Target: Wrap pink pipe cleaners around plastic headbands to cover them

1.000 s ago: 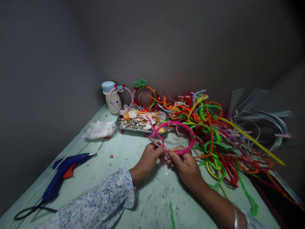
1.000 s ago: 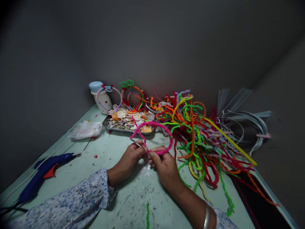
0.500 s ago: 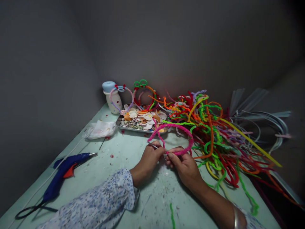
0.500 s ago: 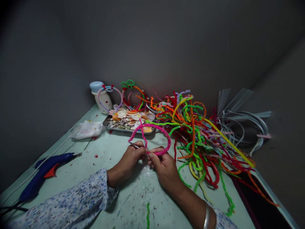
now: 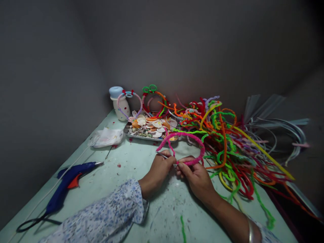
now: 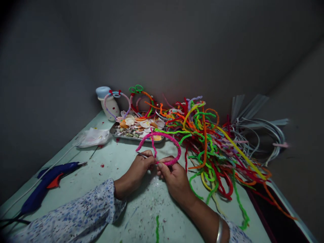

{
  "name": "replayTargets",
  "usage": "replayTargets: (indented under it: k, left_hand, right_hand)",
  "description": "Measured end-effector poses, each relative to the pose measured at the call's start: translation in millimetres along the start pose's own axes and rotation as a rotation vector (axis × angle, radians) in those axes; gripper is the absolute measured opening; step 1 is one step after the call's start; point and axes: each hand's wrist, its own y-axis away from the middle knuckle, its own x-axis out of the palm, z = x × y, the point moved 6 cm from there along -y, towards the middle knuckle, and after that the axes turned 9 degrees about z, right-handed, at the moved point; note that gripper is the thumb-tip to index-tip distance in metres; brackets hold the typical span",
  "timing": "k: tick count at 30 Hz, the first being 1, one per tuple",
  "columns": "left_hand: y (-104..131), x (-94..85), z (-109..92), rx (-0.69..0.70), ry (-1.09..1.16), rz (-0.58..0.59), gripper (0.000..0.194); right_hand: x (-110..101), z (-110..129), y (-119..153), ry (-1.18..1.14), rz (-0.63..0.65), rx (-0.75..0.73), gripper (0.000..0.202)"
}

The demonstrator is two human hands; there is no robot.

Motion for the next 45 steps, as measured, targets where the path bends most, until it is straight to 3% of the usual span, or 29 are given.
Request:
replayTargets:
  k: [5, 12, 19, 25, 30, 35, 40, 42, 45]
  left_hand:
    - [-4, 2.0, 3, 0.013, 0.016, 0.057, 0.011]
    - [-6, 7.4, -9, 0.085, 0.038, 0.034, 0.018]
    - [-9, 21.4, -23, 0.13, 0.058, 0.105, 0.024]
    - [-21, 42.6, -40, 0.195, 0.031, 0.128, 0.021]
    - [-18, 55.1, -51, 0.204, 0.054, 0.113, 0.019]
    - [-8, 52.3, -57, 0.226, -0.015, 0.08, 0.021]
    - [-1, 41.6, -48, 0.151, -0.009, 0.065, 0.024]
    - [1, 36.5, -44, 0.133, 0.003, 0.058, 0.025]
    - [3, 29.7, -39, 0.126, 0.002, 0.058, 0.026]
  right_hand:
    - [-5, 1, -2, -0.025, -0.051, -0.015, 0.037]
    - [-11, 15, -1, -0.055, -0.12, -0.097, 0.031]
    - [-15, 25, 3, -0.22, -0.175, -0.164, 0.021]
    - [-30, 42, 4, -0.202, -0.277, -0.245, 0.021]
    - [-38, 56, 10, -0.15, -0.325, -0.297, 0.02]
    - [-45, 66, 7, -0.214, -0.252, -0.259, 0.022]
    - [-62, 80, -4, -0.278, -0.275, -0.316, 0.027]
    - [-60, 79, -12, -0.278, -0.18, -0.284, 0.035]
    - [-50, 66, -20, -0.253, 0.001, -0.119, 0.054]
